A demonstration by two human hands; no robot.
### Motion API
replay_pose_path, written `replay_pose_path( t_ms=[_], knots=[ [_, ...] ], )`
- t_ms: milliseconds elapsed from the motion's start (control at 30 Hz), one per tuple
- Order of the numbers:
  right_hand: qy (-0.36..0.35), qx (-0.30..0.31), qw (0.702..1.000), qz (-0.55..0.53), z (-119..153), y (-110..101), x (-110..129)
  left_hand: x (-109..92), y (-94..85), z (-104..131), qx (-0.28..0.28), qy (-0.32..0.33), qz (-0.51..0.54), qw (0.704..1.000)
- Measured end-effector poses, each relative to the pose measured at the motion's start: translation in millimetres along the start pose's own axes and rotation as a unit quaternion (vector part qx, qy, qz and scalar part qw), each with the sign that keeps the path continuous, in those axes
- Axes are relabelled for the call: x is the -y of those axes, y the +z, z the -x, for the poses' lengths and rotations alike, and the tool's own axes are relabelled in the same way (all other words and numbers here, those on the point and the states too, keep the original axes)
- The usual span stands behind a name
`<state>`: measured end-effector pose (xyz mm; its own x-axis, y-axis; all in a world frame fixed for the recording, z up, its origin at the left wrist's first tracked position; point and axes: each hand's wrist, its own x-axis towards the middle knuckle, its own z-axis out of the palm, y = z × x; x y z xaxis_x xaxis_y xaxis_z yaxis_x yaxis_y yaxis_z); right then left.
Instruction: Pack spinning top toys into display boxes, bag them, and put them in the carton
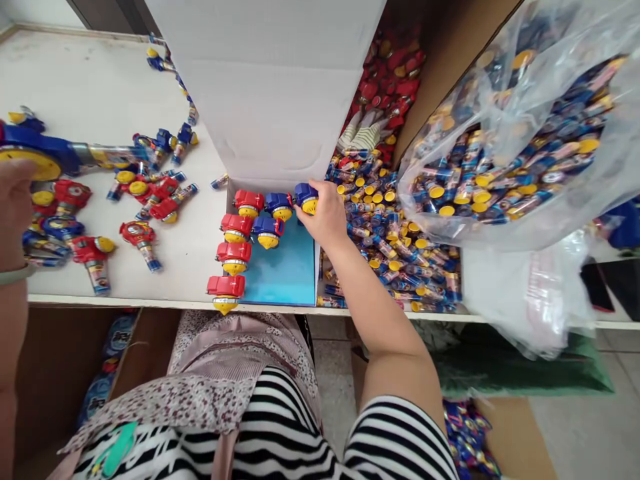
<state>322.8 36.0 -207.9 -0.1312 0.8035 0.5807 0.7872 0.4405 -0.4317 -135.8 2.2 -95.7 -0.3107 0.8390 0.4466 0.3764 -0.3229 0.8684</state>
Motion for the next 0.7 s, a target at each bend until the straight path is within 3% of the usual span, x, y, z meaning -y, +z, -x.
replay_pose_path(
  t_ms=[100, 200, 400, 533, 700],
  knots=[
    [0.004, 0.007, 1.000, 0.000, -2, 1, 2, -33, 36.5, 14, 0.062, 0.120, 0.096, 0.986],
    [0.012, 0.004, 1.000, 0.006, 1, 3, 2, -51, 62.5, 25, 0.137, 0.145, 0.133, 0.971],
    [0.008, 0.006, 1.000, 0.029, 3, 7, 8, -67, 103.5, 40, 0.293, 0.222, 0.119, 0.922],
    [-0.043, 0.080, 0.994, 0.059, -4, -7, 7, -72, 121.5, 44, 0.342, 0.219, 0.101, 0.908],
    [-0.091, 0.137, 0.985, 0.059, -7, -17, -7, -67, 131.1, 41, 0.352, 0.238, 0.076, 0.902]
  ],
)
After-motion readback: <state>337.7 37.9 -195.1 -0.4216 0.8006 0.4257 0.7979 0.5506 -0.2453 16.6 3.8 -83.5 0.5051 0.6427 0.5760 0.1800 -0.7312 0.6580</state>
